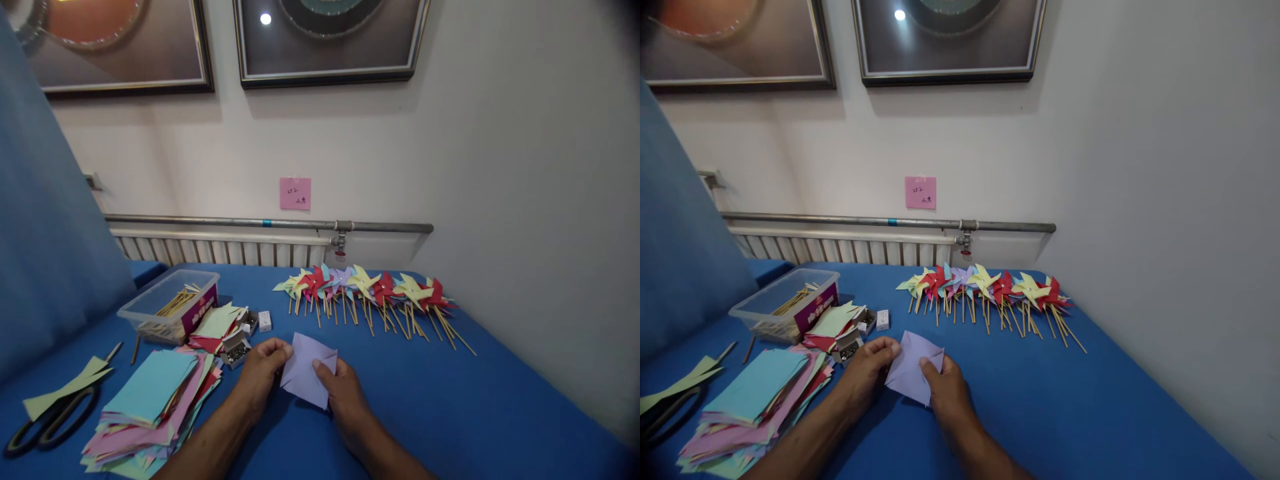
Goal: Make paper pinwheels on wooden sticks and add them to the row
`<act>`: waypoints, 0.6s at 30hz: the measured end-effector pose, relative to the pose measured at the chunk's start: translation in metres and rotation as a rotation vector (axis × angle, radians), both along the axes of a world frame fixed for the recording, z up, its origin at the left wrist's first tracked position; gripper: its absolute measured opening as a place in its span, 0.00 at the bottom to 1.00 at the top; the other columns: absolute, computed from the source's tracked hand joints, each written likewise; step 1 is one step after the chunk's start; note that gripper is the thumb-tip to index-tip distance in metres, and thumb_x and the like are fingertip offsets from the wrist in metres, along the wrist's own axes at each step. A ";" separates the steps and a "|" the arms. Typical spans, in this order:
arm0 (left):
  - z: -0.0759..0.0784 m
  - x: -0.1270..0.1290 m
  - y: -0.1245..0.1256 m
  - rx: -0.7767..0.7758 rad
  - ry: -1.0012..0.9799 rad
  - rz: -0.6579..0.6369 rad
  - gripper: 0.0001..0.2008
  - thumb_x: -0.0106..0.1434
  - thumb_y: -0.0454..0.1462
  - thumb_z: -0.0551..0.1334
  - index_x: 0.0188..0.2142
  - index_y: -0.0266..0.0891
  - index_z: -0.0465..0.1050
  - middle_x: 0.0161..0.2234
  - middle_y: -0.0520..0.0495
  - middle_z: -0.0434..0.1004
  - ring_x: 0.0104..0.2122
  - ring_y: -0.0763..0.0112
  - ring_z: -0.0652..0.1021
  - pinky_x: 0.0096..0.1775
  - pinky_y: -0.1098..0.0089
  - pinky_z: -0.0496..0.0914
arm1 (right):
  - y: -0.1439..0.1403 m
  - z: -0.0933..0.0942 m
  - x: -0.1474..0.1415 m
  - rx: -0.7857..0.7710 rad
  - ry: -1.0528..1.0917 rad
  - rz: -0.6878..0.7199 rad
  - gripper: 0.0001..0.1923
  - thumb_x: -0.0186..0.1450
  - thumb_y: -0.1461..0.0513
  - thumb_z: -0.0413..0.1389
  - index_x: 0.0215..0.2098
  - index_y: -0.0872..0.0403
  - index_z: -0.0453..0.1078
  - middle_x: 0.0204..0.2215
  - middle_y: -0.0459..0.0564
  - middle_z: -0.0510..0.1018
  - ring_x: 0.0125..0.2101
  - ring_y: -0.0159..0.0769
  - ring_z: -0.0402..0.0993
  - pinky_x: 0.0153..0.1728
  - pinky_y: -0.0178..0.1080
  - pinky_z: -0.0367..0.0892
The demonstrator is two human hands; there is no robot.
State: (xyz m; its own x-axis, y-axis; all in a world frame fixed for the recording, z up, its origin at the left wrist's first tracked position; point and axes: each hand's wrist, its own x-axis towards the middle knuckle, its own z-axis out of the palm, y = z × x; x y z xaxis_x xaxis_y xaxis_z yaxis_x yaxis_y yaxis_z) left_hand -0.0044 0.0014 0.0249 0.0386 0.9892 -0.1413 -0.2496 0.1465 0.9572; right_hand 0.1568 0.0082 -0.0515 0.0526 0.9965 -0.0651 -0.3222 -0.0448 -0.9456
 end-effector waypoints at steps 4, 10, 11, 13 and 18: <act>0.007 -0.001 0.001 0.052 0.078 0.065 0.21 0.40 0.49 0.77 0.24 0.37 0.74 0.18 0.56 0.68 0.19 0.78 0.65 0.25 0.74 0.57 | -0.002 0.002 0.000 0.013 0.024 0.032 0.35 0.50 0.41 0.73 0.46 0.55 0.80 0.30 0.53 0.87 0.31 0.49 0.83 0.35 0.46 0.77; 0.009 -0.001 0.003 0.084 0.166 0.105 0.18 0.41 0.48 0.74 0.23 0.38 0.74 0.17 0.56 0.69 0.19 0.77 0.65 0.25 0.73 0.57 | -0.008 0.012 0.002 -0.012 0.021 0.085 0.36 0.52 0.40 0.72 0.47 0.58 0.81 0.31 0.54 0.87 0.32 0.49 0.83 0.37 0.46 0.76; 0.008 -0.001 0.003 0.084 0.174 0.111 0.18 0.41 0.48 0.74 0.24 0.38 0.74 0.17 0.57 0.68 0.19 0.77 0.64 0.25 0.73 0.56 | -0.009 0.013 0.002 -0.010 0.020 0.092 0.36 0.52 0.40 0.72 0.47 0.58 0.81 0.31 0.54 0.87 0.32 0.49 0.84 0.38 0.46 0.76; 0.006 -0.001 0.003 0.086 0.185 0.115 0.17 0.43 0.48 0.73 0.24 0.38 0.74 0.17 0.57 0.67 0.19 0.77 0.64 0.24 0.73 0.56 | -0.009 0.013 0.003 -0.007 0.010 0.100 0.35 0.52 0.40 0.72 0.46 0.57 0.81 0.31 0.54 0.87 0.33 0.49 0.84 0.39 0.46 0.76; 0.002 -0.001 0.003 0.123 0.225 0.122 0.17 0.44 0.48 0.72 0.25 0.38 0.75 0.19 0.55 0.70 0.21 0.75 0.66 0.25 0.73 0.59 | -0.004 0.008 0.004 -0.027 -0.055 0.084 0.36 0.49 0.39 0.72 0.42 0.58 0.82 0.30 0.55 0.87 0.33 0.51 0.83 0.36 0.45 0.74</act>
